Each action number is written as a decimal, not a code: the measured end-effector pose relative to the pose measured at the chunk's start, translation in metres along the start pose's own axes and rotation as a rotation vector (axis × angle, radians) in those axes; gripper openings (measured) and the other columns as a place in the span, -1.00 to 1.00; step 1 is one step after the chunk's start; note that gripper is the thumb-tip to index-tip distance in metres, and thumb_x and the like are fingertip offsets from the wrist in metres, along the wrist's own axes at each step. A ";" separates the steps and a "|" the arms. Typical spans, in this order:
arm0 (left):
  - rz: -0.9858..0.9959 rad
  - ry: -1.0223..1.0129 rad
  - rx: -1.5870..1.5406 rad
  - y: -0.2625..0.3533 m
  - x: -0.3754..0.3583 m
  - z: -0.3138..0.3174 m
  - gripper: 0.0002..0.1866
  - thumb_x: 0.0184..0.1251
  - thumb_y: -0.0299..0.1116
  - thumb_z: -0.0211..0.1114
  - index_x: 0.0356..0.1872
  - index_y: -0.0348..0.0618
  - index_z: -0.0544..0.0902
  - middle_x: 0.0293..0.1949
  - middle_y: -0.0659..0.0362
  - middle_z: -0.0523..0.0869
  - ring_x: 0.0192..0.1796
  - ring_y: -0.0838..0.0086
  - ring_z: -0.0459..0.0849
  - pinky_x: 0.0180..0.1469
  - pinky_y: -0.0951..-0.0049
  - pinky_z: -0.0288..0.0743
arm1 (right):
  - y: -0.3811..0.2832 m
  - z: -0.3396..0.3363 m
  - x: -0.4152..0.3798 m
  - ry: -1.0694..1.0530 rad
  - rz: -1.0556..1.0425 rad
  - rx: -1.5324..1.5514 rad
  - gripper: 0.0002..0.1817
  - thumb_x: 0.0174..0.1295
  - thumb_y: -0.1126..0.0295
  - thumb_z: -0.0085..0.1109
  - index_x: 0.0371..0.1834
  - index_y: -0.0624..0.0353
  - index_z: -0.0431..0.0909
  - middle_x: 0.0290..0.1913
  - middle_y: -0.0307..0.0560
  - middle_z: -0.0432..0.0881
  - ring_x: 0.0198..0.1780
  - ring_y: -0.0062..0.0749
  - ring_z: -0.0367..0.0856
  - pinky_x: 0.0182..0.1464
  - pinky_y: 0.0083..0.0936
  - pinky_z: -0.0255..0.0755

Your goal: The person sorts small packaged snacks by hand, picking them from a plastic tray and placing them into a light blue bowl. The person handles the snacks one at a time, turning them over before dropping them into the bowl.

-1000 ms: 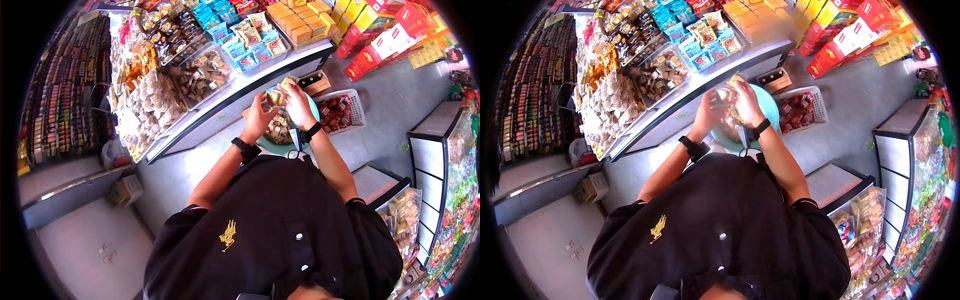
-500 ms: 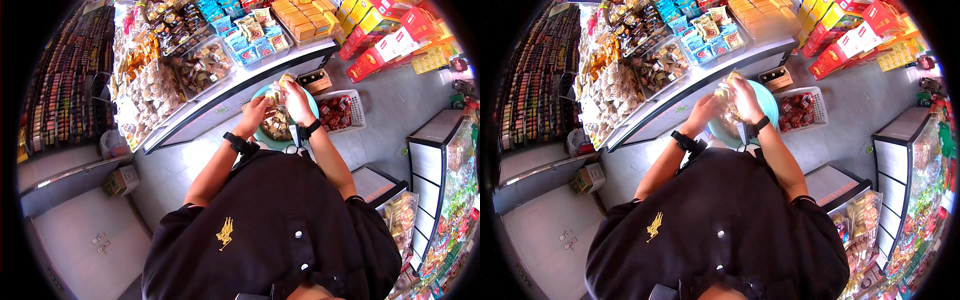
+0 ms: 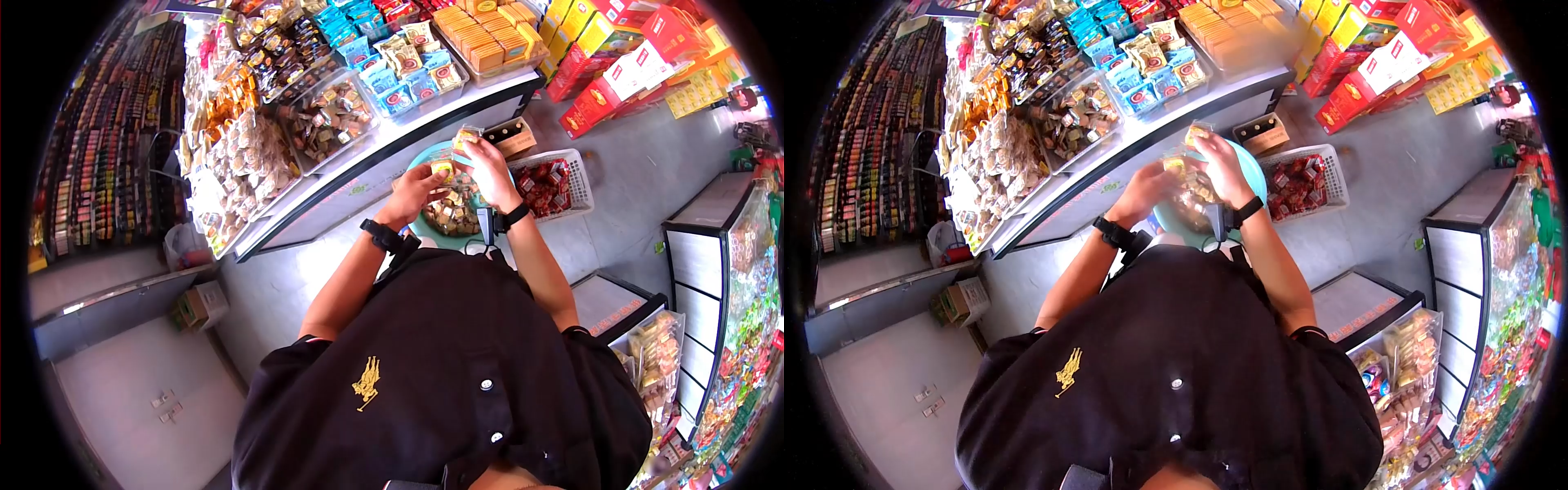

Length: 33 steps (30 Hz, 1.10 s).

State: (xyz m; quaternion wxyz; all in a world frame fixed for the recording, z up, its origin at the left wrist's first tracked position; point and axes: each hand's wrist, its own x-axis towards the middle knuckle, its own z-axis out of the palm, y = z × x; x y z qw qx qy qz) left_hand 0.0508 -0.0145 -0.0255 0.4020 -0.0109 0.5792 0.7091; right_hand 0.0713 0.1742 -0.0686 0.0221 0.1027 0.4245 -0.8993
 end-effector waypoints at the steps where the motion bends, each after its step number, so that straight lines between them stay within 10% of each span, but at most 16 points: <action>1: 0.016 0.010 -0.014 0.000 0.001 -0.001 -0.67 0.49 -0.26 0.20 0.10 -0.29 0.52 -0.18 0.18 0.66 -0.15 0.50 0.65 -0.02 0.43 0.58 | -0.001 -0.005 0.000 0.020 -0.019 -0.023 -0.66 0.44 0.28 0.13 0.18 0.18 0.50 0.04 -0.21 0.60 0.07 -0.51 0.58 0.07 -0.46 0.52; 28: -0.045 -0.086 0.129 -0.005 0.006 -0.011 -0.58 0.61 -0.16 0.00 0.16 -0.33 0.55 -0.02 0.16 0.68 -0.02 0.55 0.62 0.06 0.51 0.51 | 0.013 -0.022 0.014 -0.291 0.183 -0.596 -0.52 0.29 0.35 0.32 0.20 0.30 0.42 0.08 -0.13 0.57 0.05 -0.56 0.57 0.07 -0.58 0.49; 33: 0.006 -0.002 0.369 0.011 0.009 -0.056 -0.56 0.55 -0.17 0.11 0.26 -0.27 0.50 0.06 0.18 0.65 0.03 0.54 0.60 0.14 0.46 0.45 | 0.050 -0.049 0.048 -0.099 0.410 -0.893 -0.37 0.13 0.13 0.41 0.12 0.37 0.45 -0.11 -0.04 0.65 -0.17 -0.48 0.61 -0.17 -0.50 0.50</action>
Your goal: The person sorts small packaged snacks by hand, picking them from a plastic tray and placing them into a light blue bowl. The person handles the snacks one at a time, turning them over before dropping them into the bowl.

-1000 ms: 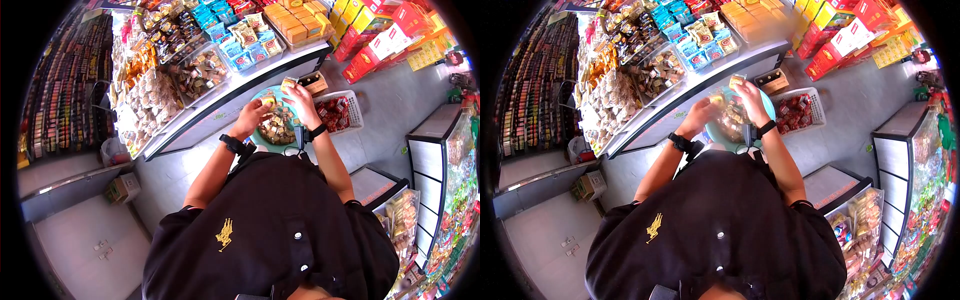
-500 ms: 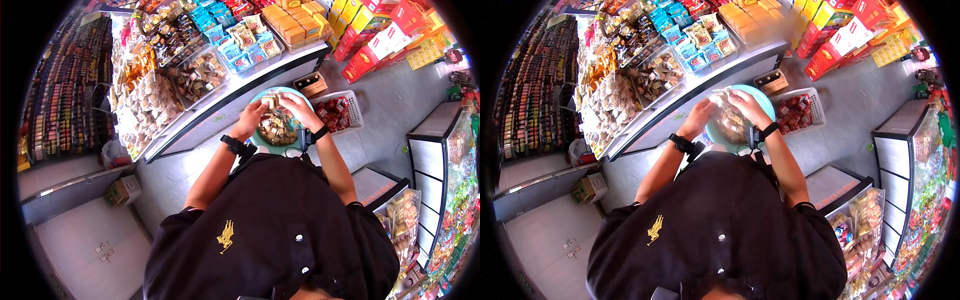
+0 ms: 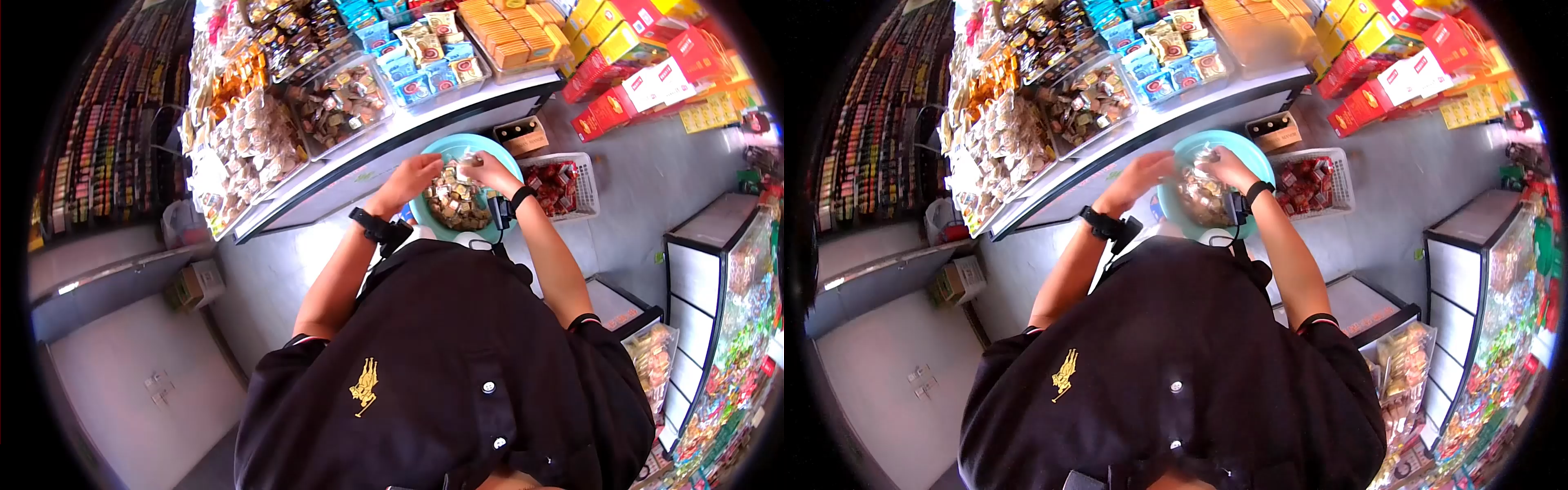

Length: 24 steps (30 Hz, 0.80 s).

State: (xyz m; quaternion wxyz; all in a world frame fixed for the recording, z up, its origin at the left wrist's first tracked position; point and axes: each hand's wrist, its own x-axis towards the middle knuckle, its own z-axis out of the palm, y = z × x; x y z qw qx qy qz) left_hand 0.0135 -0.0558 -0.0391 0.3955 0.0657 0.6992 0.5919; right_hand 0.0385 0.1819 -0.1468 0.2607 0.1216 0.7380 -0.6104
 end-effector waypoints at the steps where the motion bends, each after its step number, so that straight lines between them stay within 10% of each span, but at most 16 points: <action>1: 0.026 0.033 -0.003 0.007 -0.005 -0.008 -0.56 0.55 -0.17 0.11 0.26 -0.26 0.50 0.09 0.17 0.64 0.06 0.52 0.60 0.17 0.44 0.44 | 0.002 0.003 0.009 -0.004 0.027 -0.078 -0.43 0.12 0.09 0.42 0.02 0.29 0.46 -0.27 -0.17 0.59 -0.37 -0.59 0.54 -0.38 -0.60 0.46; 7: 0.286 0.040 -0.120 0.118 -0.101 -0.032 -0.64 0.57 -0.23 0.07 0.22 -0.22 0.53 0.21 0.17 0.61 0.25 0.49 0.53 0.34 0.38 0.34 | 0.028 0.029 0.034 -0.156 0.093 -0.010 -0.56 0.23 0.12 0.29 0.01 0.23 0.50 -0.35 -0.25 0.60 -0.46 -0.63 0.50 -0.44 -0.62 0.37; 11: 0.716 0.193 0.002 0.178 -0.180 -0.054 -0.76 0.49 -0.50 0.10 0.09 -0.31 0.57 0.19 -0.05 0.61 0.23 0.28 0.60 0.32 0.27 0.40 | 0.009 0.020 0.064 -0.081 -0.030 -0.354 -0.37 0.23 0.18 0.31 0.29 0.32 0.40 0.17 0.18 0.58 0.16 -0.19 0.59 0.23 -0.33 0.43; 14: 1.118 0.490 0.137 0.212 -0.245 -0.061 -0.74 0.45 -0.26 0.08 -0.02 -0.17 0.59 0.13 -0.14 0.60 0.15 0.02 0.61 0.15 0.08 0.48 | -0.092 0.001 0.025 0.132 -0.531 -0.195 -0.59 0.32 0.31 0.26 0.15 0.33 0.51 -0.05 0.05 0.70 -0.04 -0.40 0.68 -0.01 -0.48 0.56; 17: 1.314 0.290 -0.019 0.229 -0.308 -0.063 -0.59 0.36 0.20 0.13 -0.10 0.17 0.67 0.34 0.04 0.45 0.38 0.08 0.39 0.10 0.14 0.36 | -0.241 -0.012 -0.079 0.310 -0.791 -0.248 -0.72 0.39 0.46 0.15 0.12 0.27 0.56 -0.04 -0.11 0.71 -0.05 -0.56 0.65 0.01 -0.60 0.51; 22: 1.549 -0.193 -0.132 0.234 -0.317 -0.046 -0.52 0.30 0.00 0.31 0.24 0.21 0.60 0.58 0.39 0.04 0.60 0.37 -0.02 0.52 -0.10 -0.06 | -0.324 -0.050 -0.244 -0.029 -1.565 -0.049 -0.52 0.47 0.13 -0.06 0.20 0.35 0.40 0.17 0.15 0.58 0.12 -0.24 0.61 0.20 -0.31 0.44; 24: 1.356 -0.173 -0.144 0.233 -0.337 -0.042 -0.58 0.25 -0.02 0.35 0.13 0.23 0.68 0.53 0.36 0.23 0.56 0.48 0.12 0.50 -0.05 0.00 | -0.335 -0.050 -0.291 0.404 -1.797 -0.536 -0.41 0.47 0.04 -0.26 0.31 0.33 0.23 0.32 0.15 0.39 0.28 -0.20 0.40 0.35 -0.28 0.21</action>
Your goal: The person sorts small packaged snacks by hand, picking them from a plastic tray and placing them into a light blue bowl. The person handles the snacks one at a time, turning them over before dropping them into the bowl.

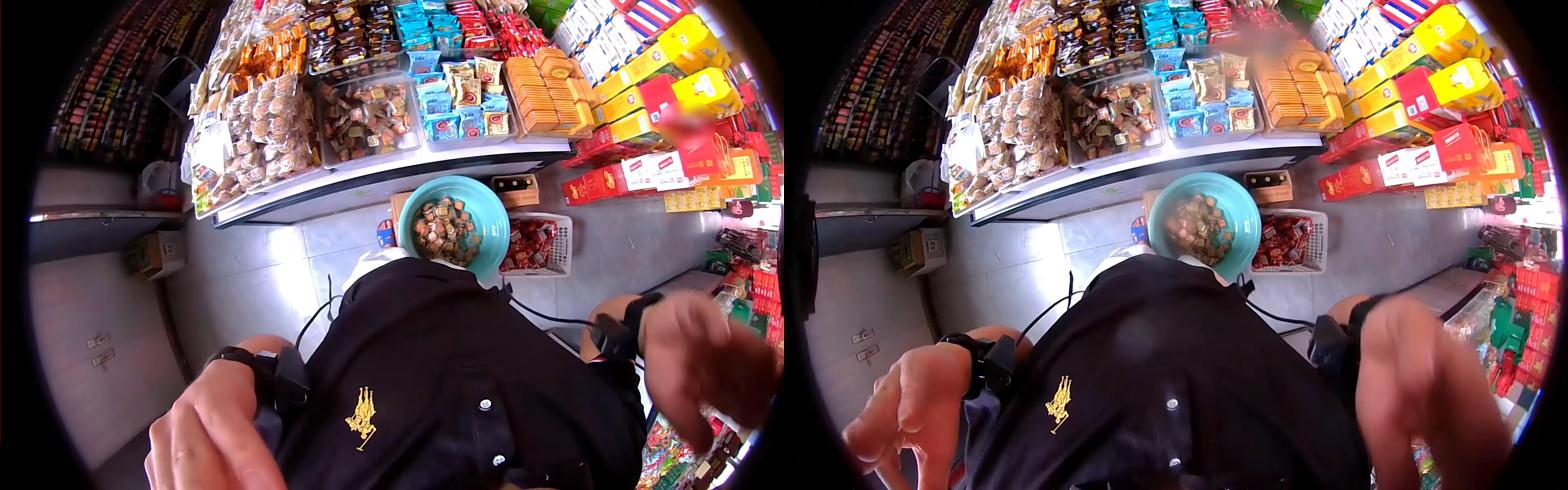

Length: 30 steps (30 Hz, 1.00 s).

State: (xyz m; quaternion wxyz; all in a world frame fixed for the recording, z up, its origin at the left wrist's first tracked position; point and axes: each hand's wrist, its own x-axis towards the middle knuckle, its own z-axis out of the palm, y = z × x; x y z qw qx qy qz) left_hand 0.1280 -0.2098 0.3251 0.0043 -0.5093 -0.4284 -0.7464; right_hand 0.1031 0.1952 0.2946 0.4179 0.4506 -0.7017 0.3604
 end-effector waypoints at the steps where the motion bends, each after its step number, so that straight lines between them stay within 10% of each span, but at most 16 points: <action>1: -0.056 -0.011 -0.004 0.003 0.002 0.000 -0.61 0.23 -0.03 0.36 0.08 0.24 0.71 0.51 0.36 0.29 0.55 0.53 0.17 0.50 -0.03 0.02 | -0.023 0.003 0.017 0.010 -0.077 -0.706 -0.38 0.47 0.08 -0.45 0.39 0.36 0.11 0.41 0.12 0.25 0.39 -0.25 0.23 0.42 -0.36 0.03; 4: -0.140 -0.113 0.011 0.008 0.015 -0.005 -0.66 0.17 -0.03 0.40 -0.03 0.22 0.76 0.50 0.42 0.30 0.53 0.56 0.20 0.48 0.01 0.04 | -0.026 0.009 0.039 0.083 -0.291 -0.231 -0.40 0.47 0.09 -0.42 0.37 0.35 0.13 0.39 0.11 0.27 0.37 -0.25 0.25 0.40 -0.36 0.06; 13: 0.000 -0.068 0.024 0.015 -0.006 0.005 -0.47 0.24 0.04 0.33 0.26 0.30 0.58 0.50 0.46 0.29 0.49 0.60 0.28 0.48 0.02 0.04 | -0.026 0.010 0.047 0.072 -0.374 -0.173 -0.46 0.47 0.13 -0.36 0.31 0.34 0.20 0.32 0.09 0.33 0.31 -0.28 0.31 0.34 -0.39 0.13; 18: 0.328 -0.238 0.096 0.011 0.002 0.009 -0.55 0.37 -0.06 0.24 0.23 0.10 0.59 0.48 0.25 0.33 0.47 0.61 0.31 0.47 -0.02 0.09 | -0.029 0.006 0.053 0.104 -0.402 -0.157 -0.50 0.47 0.15 -0.32 0.28 0.33 0.24 0.29 0.07 0.36 0.27 -0.29 0.34 0.30 -0.40 0.17; 30: 0.378 0.006 0.513 0.058 0.013 0.030 -0.58 0.39 -0.03 0.18 0.17 0.04 0.60 0.41 0.18 0.38 0.39 0.50 0.37 0.41 0.03 0.17 | -0.043 -0.016 0.077 0.071 -0.493 -0.105 -0.57 0.46 0.20 -0.23 0.19 0.30 0.34 0.20 0.03 0.43 0.19 -0.32 0.42 0.22 -0.43 0.27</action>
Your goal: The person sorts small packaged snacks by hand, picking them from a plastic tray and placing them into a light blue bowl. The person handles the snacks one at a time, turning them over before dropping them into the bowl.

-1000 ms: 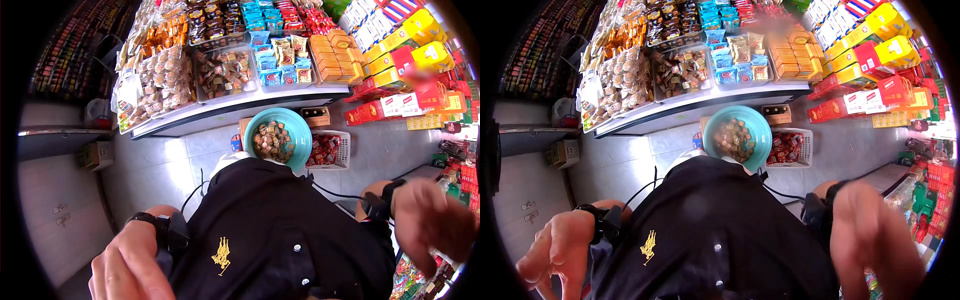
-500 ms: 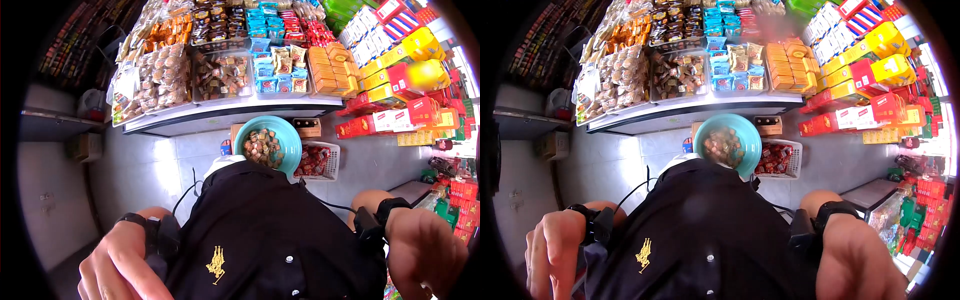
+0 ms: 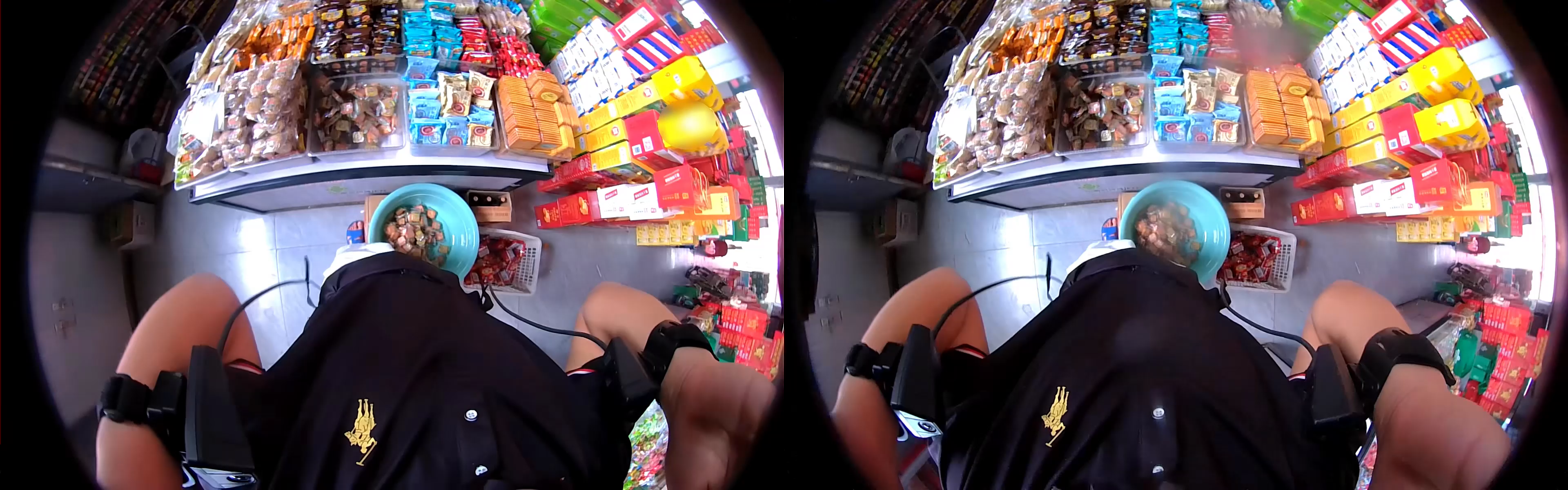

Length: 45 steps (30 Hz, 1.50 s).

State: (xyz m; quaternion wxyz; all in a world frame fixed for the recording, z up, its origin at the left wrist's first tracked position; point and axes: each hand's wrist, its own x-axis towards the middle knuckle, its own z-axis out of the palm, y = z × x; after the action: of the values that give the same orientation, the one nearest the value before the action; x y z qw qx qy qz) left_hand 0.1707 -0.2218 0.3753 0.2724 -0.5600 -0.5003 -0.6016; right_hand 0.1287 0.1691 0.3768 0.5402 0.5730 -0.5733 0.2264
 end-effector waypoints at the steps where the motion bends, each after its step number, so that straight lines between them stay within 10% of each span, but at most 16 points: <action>1: 0.004 0.009 0.028 0.002 0.003 0.001 -0.58 0.39 -0.03 0.18 0.17 0.04 0.60 0.40 0.17 0.39 0.39 0.50 0.37 0.40 0.04 0.17 | 0.004 -0.003 0.003 -0.002 0.008 0.003 -0.58 0.46 0.21 -0.22 0.19 0.30 0.34 0.19 0.03 0.44 0.18 -0.32 0.42 0.21 -0.43 0.27; 26: 0.122 0.149 0.161 -0.090 -0.010 -0.039 -0.57 0.43 0.02 0.06 0.04 -0.07 0.62 0.25 0.03 0.50 0.24 0.28 0.49 0.27 0.15 0.34 | 0.087 0.105 -0.051 0.098 0.035 0.098 -0.73 0.45 0.31 -0.03 0.02 0.26 0.54 0.00 -0.05 0.60 0.01 -0.38 0.58 0.04 -0.49 0.47; 30: 0.117 0.272 0.172 -0.138 -0.028 -0.090 -0.56 0.44 0.03 0.04 0.02 -0.09 0.62 0.23 0.01 0.52 0.21 0.25 0.51 0.25 0.17 0.37 | 0.155 0.175 -0.091 0.096 0.440 0.147 -0.75 0.45 0.33 0.00 -0.01 0.25 0.57 -0.03 -0.07 0.63 -0.02 -0.39 0.61 0.01 -0.50 0.51; 35: 0.038 0.654 0.232 -0.222 -0.080 -0.146 -0.55 0.45 0.04 0.02 0.00 -0.11 0.63 0.20 -0.02 0.54 0.18 0.20 0.53 0.22 0.20 0.40 | 0.221 0.334 -0.229 -0.109 1.483 0.378 -0.76 0.46 0.31 0.07 0.00 0.21 0.60 -0.10 -0.17 0.66 -0.08 -0.53 0.61 -0.02 -0.56 0.49; 42: -1.418 0.840 0.030 -0.492 -0.291 -0.175 -0.76 0.55 -0.30 0.08 0.00 -0.23 0.58 -0.16 0.19 0.69 -0.11 0.59 0.63 -0.05 0.57 0.50 | 0.190 0.512 -0.433 -0.686 1.760 0.527 -0.70 0.34 0.40 0.17 0.09 0.27 0.55 -0.01 0.03 0.62 -0.19 -0.39 0.66 -0.10 -0.44 0.54; 45: -1.635 0.580 0.244 -0.553 -0.439 -0.147 -0.51 0.31 -0.38 0.25 0.18 -0.42 0.37 0.03 -0.15 0.59 -0.02 0.23 0.66 0.06 0.30 0.53 | 0.179 0.557 -0.471 -0.762 1.802 0.464 -0.51 0.29 0.27 0.25 0.23 0.27 0.44 0.06 0.13 0.59 -0.21 -0.27 0.69 -0.19 -0.39 0.56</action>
State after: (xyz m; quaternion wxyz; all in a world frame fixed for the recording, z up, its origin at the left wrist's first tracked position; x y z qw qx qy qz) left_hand -0.2806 -0.2628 -0.1853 -0.0696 0.1822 -0.7167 -0.6695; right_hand -0.3464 -0.0828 -0.1477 -0.1767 0.0509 -0.8695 0.4585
